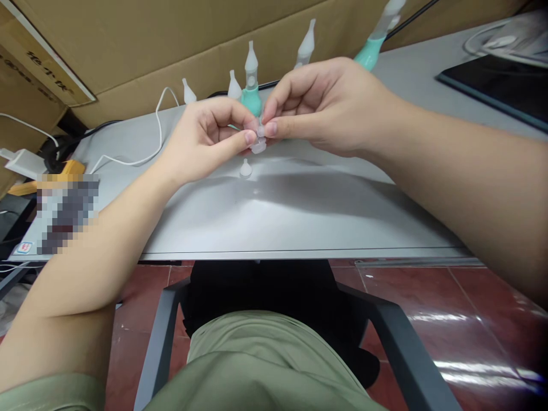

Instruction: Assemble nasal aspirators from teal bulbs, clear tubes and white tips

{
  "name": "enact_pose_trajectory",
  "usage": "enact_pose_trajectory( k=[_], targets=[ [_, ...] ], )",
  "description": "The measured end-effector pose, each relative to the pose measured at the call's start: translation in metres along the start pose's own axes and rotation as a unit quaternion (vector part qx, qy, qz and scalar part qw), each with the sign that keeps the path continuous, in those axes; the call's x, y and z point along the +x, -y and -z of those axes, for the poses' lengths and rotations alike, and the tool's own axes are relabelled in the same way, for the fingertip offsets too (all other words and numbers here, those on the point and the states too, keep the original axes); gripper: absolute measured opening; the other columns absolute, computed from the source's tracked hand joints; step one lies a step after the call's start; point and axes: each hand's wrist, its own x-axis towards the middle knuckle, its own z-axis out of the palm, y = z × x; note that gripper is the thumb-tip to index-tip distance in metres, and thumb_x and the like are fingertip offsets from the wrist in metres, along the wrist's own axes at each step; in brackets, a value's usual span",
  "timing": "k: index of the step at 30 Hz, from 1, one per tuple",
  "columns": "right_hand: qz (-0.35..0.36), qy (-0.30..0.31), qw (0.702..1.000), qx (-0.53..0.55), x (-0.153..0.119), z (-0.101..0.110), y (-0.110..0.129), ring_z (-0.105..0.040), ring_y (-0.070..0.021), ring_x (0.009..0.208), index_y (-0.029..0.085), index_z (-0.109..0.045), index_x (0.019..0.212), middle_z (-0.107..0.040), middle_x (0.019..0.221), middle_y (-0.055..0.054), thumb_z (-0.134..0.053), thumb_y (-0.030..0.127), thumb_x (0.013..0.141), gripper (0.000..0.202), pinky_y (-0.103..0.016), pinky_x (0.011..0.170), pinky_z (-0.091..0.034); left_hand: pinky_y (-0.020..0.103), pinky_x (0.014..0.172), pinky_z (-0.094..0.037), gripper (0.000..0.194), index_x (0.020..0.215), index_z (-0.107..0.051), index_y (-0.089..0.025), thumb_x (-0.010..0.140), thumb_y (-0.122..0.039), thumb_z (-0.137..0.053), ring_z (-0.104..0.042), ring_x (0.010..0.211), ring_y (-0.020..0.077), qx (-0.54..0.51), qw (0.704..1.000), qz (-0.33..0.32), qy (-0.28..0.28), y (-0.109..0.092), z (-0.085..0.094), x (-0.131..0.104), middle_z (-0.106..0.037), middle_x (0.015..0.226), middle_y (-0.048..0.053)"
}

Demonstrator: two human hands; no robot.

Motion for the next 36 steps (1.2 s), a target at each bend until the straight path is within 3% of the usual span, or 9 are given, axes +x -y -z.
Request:
enact_pose_trajectory(
  k=[4,7,11,14,19,22,25,29,36],
  targets=[
    [-0.005,0.021,1.000,0.015,0.003,0.003,-0.006,-0.094,-0.0245,0.097,0.028,-0.096,0.099,-0.095,0.101,-0.002,-0.126,0.037,0.085,0.034,-0.039,0.098,-0.085,0.054,0.092,-0.088,0.061,0.108,-0.085,-0.028,0.107,-0.087,-0.102,-0.098,0.096,0.0321,-0.014,1.000,-0.016,0.001,-0.007,-0.003,0.000,-0.089,0.103,0.003],
    [-0.005,0.033,0.999,0.029,0.007,0.005,-0.014,-0.092,-0.0257,0.091,0.028,-0.095,0.095,-0.095,0.099,-0.004,-0.127,0.032,0.080,0.035,-0.040,0.090,-0.084,0.053,0.091,-0.088,0.050,0.103,-0.086,-0.028,0.108,-0.074,-0.106,-0.097,0.091,0.0305,-0.009,1.000,-0.003,-0.011,-0.014,-0.005,0.000,-0.090,0.100,0.003],
    [-0.024,0.016,0.998,0.047,0.007,-0.001,-0.014,-0.092,-0.0274,0.097,0.029,-0.092,0.093,-0.096,0.104,-0.005,-0.125,0.032,0.082,0.035,-0.043,0.096,-0.084,0.054,0.092,-0.087,0.038,0.100,-0.087,-0.027,0.109,-0.059,-0.106,-0.096,0.091,0.0305,0.002,1.000,0.012,-0.020,-0.022,-0.006,-0.001,-0.090,0.098,0.004],
    [-0.010,-0.001,0.999,0.042,0.007,-0.007,-0.012,-0.093,-0.0287,0.099,0.029,-0.086,0.091,-0.095,0.103,-0.005,-0.124,0.034,0.083,0.040,-0.045,0.097,-0.084,0.058,0.095,-0.087,0.044,0.103,-0.088,-0.027,0.109,-0.068,-0.104,-0.095,0.095,0.0321,0.007,0.999,-0.009,-0.043,-0.019,-0.005,-0.002,-0.091,0.101,0.007],
    [0.015,-0.036,0.999,0.020,0.007,-0.005,-0.011,-0.091,-0.0268,0.101,0.030,-0.088,0.105,-0.094,0.110,-0.004,-0.123,0.036,0.086,0.041,-0.041,0.087,-0.082,0.066,0.097,-0.083,0.070,0.112,-0.089,-0.033,0.098,-0.101,-0.098,-0.090,0.105,0.0371,-0.022,0.996,-0.055,-0.059,0.006,-0.004,0.006,-0.095,0.112,0.010],
    [0.046,-0.048,0.997,-0.049,0.005,-0.008,-0.010,-0.089,-0.0221,0.101,0.032,-0.089,0.107,-0.093,0.111,0.000,-0.123,0.025,0.082,0.043,-0.034,0.090,-0.078,0.067,0.101,-0.081,0.072,0.115,-0.090,-0.035,0.096,-0.104,-0.098,-0.087,0.113,0.0386,-0.029,0.996,-0.066,-0.052,0.017,-0.004,0.010,-0.096,0.117,0.009],
    [0.070,-0.081,0.987,-0.120,0.002,-0.016,-0.010,-0.087,-0.0199,0.095,0.032,-0.087,0.101,-0.091,0.104,0.002,-0.114,0.021,0.091,0.030,-0.033,0.087,-0.075,0.066,0.098,-0.081,0.075,0.110,-0.089,-0.036,0.093,-0.108,-0.097,-0.086,0.112,0.0377,-0.026,0.996,-0.069,-0.057,0.014,-0.006,0.009,-0.096,0.117,0.008],
    [0.122,-0.136,0.960,-0.210,-0.001,-0.024,-0.011,-0.080,-0.0199,0.089,0.031,-0.082,0.096,-0.084,0.101,0.001,-0.104,0.013,0.093,0.029,-0.034,0.081,-0.071,0.063,0.098,-0.081,0.070,0.105,-0.089,-0.035,0.096,-0.104,-0.098,-0.087,0.109,0.0332,-0.033,0.997,-0.037,-0.066,0.001,-0.013,0.003,-0.097,0.122,0.006],
    [0.146,-0.124,0.940,-0.282,-0.001,-0.025,-0.015,-0.076,-0.0182,0.086,0.030,-0.077,0.097,-0.078,0.103,0.000,-0.095,0.008,0.093,0.029,-0.034,0.086,-0.074,0.053,0.091,-0.078,0.053,0.098,-0.085,-0.033,0.107,-0.083,-0.098,-0.083,0.107,0.0264,-0.082,0.993,0.015,-0.081,-0.001,-0.026,0.000,-0.094,0.115,0.003]
  ],
)
